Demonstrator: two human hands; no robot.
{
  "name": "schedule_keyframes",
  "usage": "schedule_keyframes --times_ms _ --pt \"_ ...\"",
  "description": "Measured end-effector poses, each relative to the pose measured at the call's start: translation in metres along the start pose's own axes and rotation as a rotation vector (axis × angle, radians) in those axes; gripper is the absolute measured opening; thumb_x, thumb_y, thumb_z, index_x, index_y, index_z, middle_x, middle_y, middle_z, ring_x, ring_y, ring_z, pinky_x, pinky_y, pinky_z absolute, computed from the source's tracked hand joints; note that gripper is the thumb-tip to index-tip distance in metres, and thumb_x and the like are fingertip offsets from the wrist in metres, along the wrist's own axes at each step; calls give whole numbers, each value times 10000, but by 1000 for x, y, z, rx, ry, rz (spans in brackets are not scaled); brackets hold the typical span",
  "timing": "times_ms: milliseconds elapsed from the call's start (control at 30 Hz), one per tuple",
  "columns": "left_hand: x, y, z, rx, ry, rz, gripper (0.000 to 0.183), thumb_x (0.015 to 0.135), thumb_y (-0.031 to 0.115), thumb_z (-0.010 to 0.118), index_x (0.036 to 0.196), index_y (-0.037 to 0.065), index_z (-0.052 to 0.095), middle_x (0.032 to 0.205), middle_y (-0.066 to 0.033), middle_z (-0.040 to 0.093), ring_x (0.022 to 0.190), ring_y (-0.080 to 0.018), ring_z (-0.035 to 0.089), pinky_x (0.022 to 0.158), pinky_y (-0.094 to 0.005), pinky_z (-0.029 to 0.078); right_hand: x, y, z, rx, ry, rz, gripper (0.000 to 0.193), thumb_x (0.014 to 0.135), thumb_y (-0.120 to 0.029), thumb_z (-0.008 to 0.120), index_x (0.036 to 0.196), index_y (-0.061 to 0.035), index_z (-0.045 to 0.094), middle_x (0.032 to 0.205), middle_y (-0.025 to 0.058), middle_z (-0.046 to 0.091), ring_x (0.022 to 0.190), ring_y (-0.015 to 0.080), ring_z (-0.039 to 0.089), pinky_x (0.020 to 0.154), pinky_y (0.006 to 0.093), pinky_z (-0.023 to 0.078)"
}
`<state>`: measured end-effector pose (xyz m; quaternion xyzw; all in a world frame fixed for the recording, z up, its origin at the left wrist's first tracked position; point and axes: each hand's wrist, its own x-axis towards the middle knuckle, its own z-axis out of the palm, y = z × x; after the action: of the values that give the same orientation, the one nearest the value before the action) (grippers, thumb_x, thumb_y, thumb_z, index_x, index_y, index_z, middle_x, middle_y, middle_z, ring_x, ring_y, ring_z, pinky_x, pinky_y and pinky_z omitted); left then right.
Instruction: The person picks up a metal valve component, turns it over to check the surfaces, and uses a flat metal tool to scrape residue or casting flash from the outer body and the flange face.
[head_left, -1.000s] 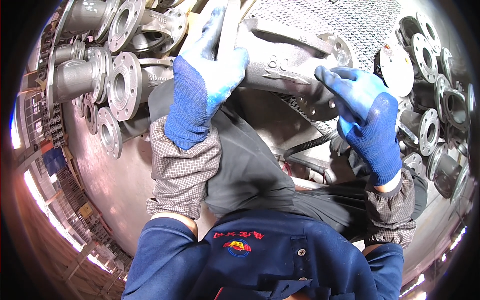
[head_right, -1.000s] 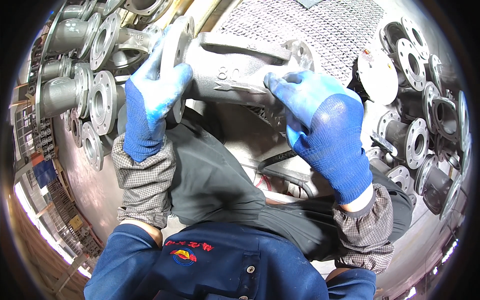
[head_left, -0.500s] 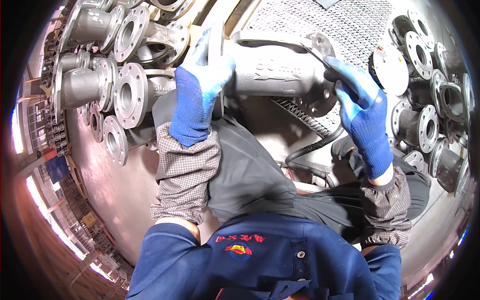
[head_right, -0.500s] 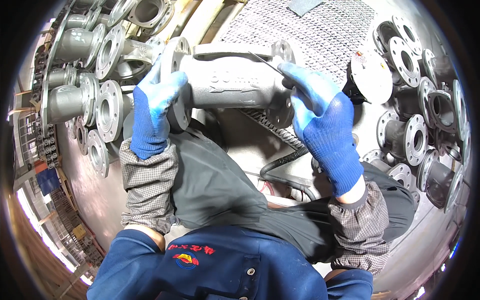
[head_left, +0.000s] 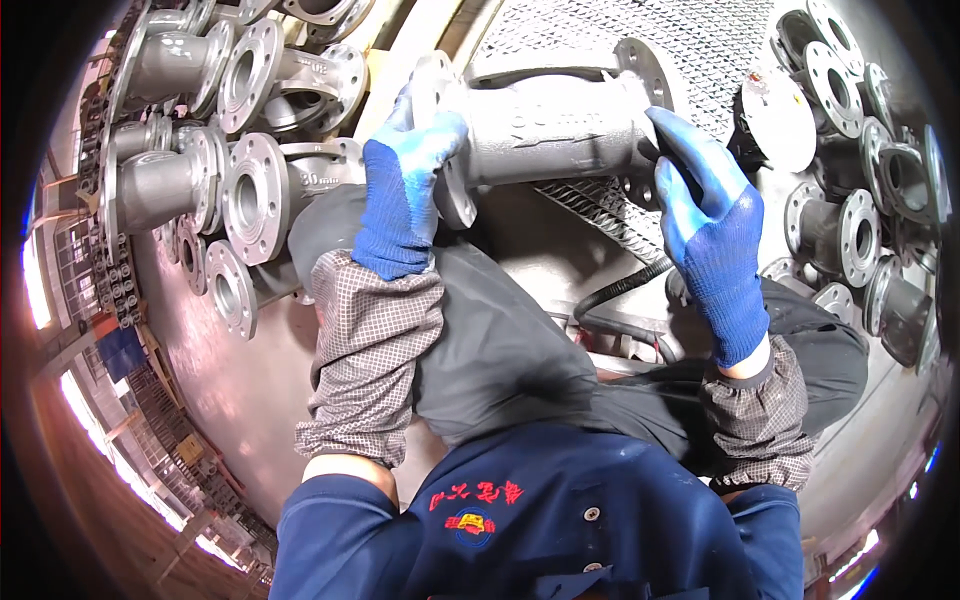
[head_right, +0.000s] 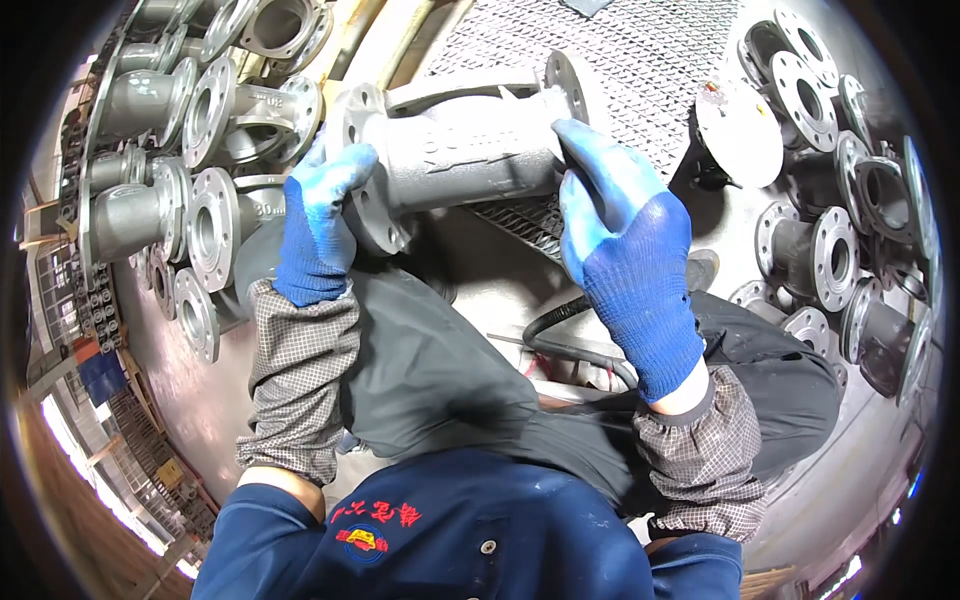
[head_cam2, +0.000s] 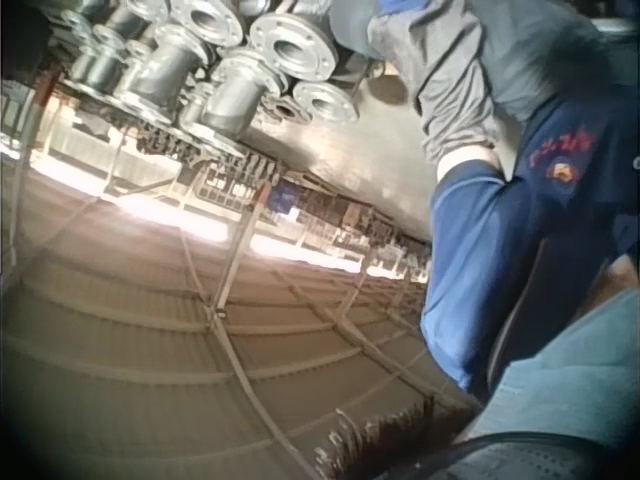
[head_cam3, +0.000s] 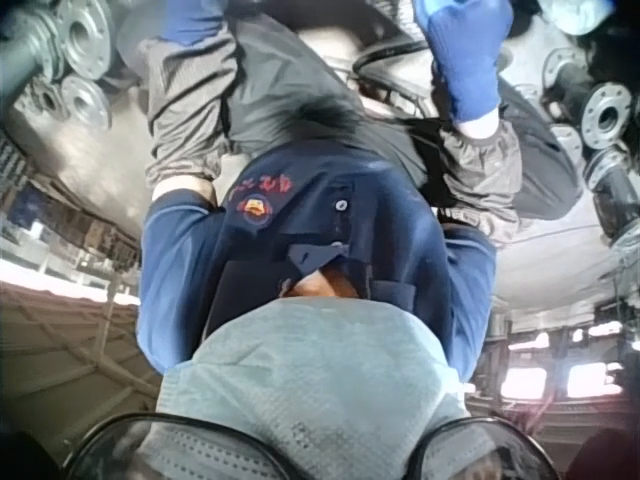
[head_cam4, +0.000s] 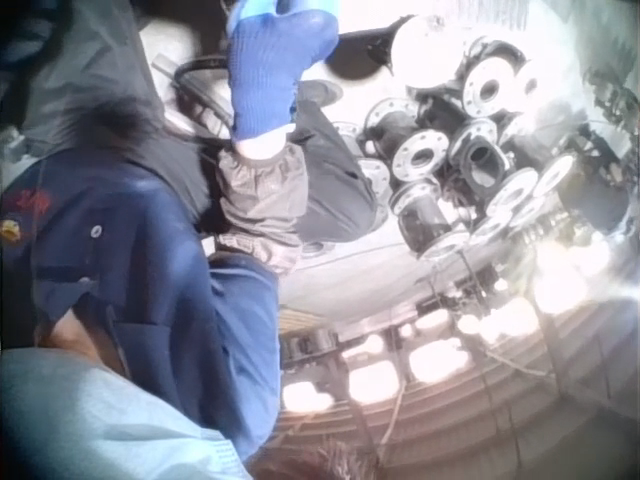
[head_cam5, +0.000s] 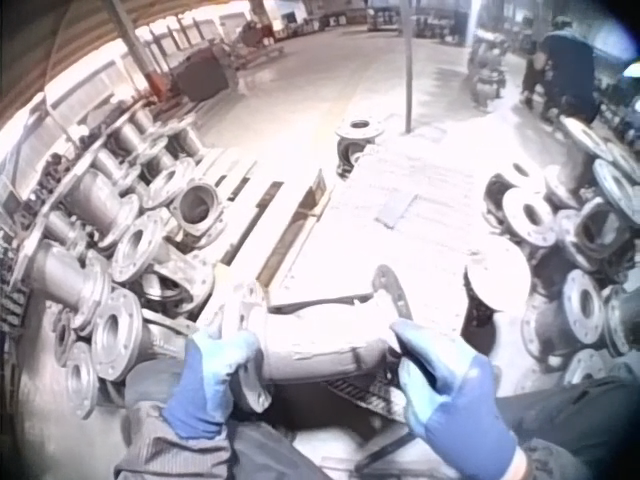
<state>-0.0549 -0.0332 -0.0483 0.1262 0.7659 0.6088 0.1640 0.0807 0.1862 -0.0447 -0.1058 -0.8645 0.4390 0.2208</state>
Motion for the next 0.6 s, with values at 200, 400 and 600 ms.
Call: schedule_keyframes --times_ms 200,400,600 --pt "12 4 29 -183 -141 -184 469 803 56 564 1258 -25 487 976 -66 599 839 -121 566 749 -239 476 -9 -7 -14 -41 11 50 259 862 11 562 1114 19 624 976 170 657 896 232 647 795 306 498" --pt "3 -21 77 -298 -22 -57 489 851 48 582 1314 -2 434 991 -50 603 845 -99 566 737 -229 482 -23 -13 -28 -321 -130 84 410 801 57 561 1197 -40 607 1018 146 666 894 257 644 790 326 499" --pt "-8 -8 93 -274 21 -292 495 841 52 573 1314 0 435 821 -12 584 618 -69 524 549 -213 464 -28 -19 -31 -536 -117 97 466 778 87 527 1203 -82 615 938 173 640 816 295 623 750 342 494"
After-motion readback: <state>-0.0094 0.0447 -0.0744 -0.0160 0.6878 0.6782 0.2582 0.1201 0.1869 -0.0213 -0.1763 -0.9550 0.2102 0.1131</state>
